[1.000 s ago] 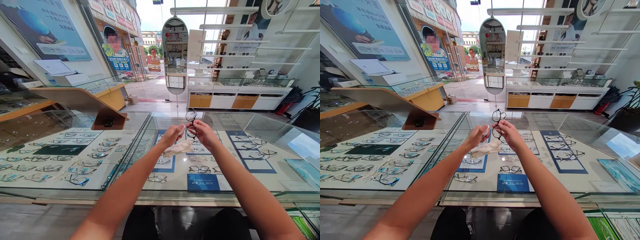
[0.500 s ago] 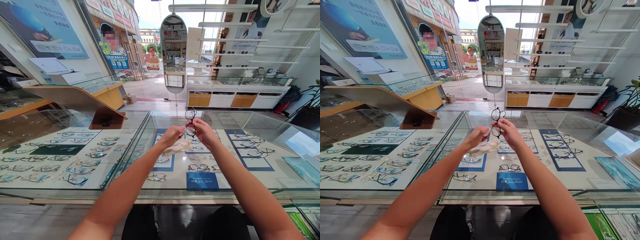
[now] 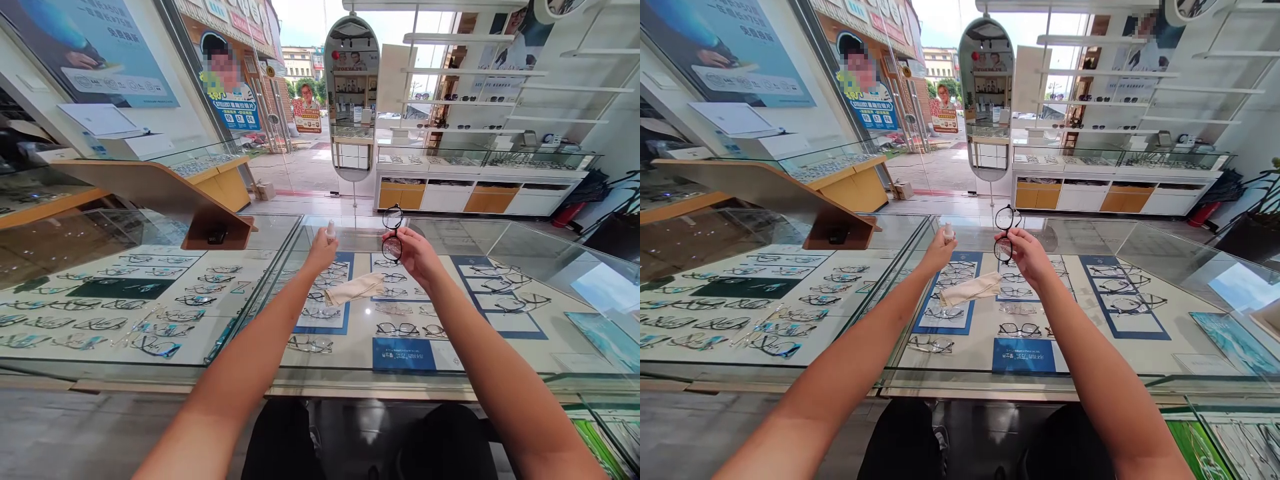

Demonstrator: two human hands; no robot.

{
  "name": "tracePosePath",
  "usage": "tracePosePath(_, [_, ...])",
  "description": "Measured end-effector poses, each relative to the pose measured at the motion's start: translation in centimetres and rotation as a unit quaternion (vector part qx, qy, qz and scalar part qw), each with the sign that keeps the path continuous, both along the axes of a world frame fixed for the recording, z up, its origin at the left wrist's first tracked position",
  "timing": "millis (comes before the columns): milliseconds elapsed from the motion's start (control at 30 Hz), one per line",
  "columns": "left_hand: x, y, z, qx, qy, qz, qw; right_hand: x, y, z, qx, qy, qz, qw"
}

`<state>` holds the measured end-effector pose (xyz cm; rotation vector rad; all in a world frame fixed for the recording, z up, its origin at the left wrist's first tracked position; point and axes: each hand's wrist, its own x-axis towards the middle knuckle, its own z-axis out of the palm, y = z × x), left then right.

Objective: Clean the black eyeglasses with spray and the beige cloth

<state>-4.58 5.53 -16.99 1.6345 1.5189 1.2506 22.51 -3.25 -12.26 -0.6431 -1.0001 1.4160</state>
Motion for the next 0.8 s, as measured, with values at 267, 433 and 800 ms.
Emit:
tracePosePath(267, [-0.6, 0.9, -1.2, -0.027, 0.008, 0.003, 1.0, 0.2, 0.0, 0.4, -0.013, 0.005, -0.009, 1.0])
tracePosePath(433, [-0.6, 1.1, -1.7, -0.045, 0.009, 0.014, 0.999, 0.3, -0.2, 0.8, -0.017, -0.003, -0.016, 1.0])
tracePosePath(800, [2.8, -5.3, 3.4, 0.26, 0.142, -0.002, 0.955, 0.3, -0.4, 1.2, -0.001, -0.011, -0.016, 1.0])
